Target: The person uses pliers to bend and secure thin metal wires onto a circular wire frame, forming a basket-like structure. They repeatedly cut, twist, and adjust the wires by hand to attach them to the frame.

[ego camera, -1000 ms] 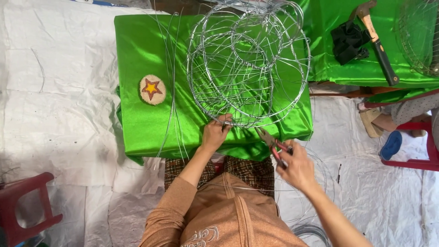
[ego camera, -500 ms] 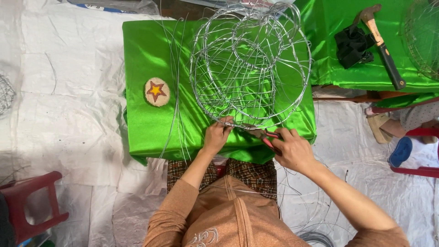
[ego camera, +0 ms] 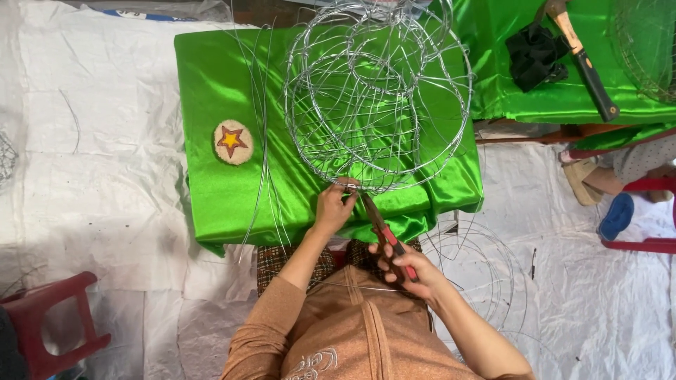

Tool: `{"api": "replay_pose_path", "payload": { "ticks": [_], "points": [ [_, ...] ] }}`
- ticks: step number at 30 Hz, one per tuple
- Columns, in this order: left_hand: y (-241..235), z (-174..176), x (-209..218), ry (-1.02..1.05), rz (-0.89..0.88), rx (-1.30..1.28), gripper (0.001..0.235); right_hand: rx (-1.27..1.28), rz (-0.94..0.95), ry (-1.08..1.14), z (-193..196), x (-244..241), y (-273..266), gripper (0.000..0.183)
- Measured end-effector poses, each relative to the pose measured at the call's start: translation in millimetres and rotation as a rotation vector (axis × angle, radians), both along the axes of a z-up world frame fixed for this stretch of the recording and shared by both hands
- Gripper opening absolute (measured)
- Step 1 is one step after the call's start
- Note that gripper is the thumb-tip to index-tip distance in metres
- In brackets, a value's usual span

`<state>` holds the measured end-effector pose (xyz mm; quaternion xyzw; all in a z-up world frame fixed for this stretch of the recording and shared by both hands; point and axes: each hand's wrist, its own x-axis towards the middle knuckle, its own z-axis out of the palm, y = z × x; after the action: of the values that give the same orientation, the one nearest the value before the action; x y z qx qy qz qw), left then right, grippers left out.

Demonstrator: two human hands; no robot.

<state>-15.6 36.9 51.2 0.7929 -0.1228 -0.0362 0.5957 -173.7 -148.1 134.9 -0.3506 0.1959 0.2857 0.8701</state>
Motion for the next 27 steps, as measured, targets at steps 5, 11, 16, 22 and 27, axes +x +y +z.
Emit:
{"api": "replay_pose_path", "payload": {
  "ticks": [5,11,16,22,27],
  "points": [
    [-2,11,-2,-0.014,0.010,0.053,0.034,0.121,-0.066,0.101,-1,8,9,0.028],
    [-6,-5,-1,-0.059,0.022,0.112,0.041,0.174,-0.153,0.175,-12,6,19,0.025],
    [-7,-15,-1,-0.090,0.023,0.136,0.043,0.225,-0.208,0.234,-4,10,23,0.020],
    [-6,-2,-3,-0.163,0.034,0.199,0.028,0.475,-0.257,0.293,9,17,17,0.016],
    [0,24,-1,-0.142,0.035,0.200,0.045,0.727,-0.311,0.325,23,25,17,0.017]
  ]
}}
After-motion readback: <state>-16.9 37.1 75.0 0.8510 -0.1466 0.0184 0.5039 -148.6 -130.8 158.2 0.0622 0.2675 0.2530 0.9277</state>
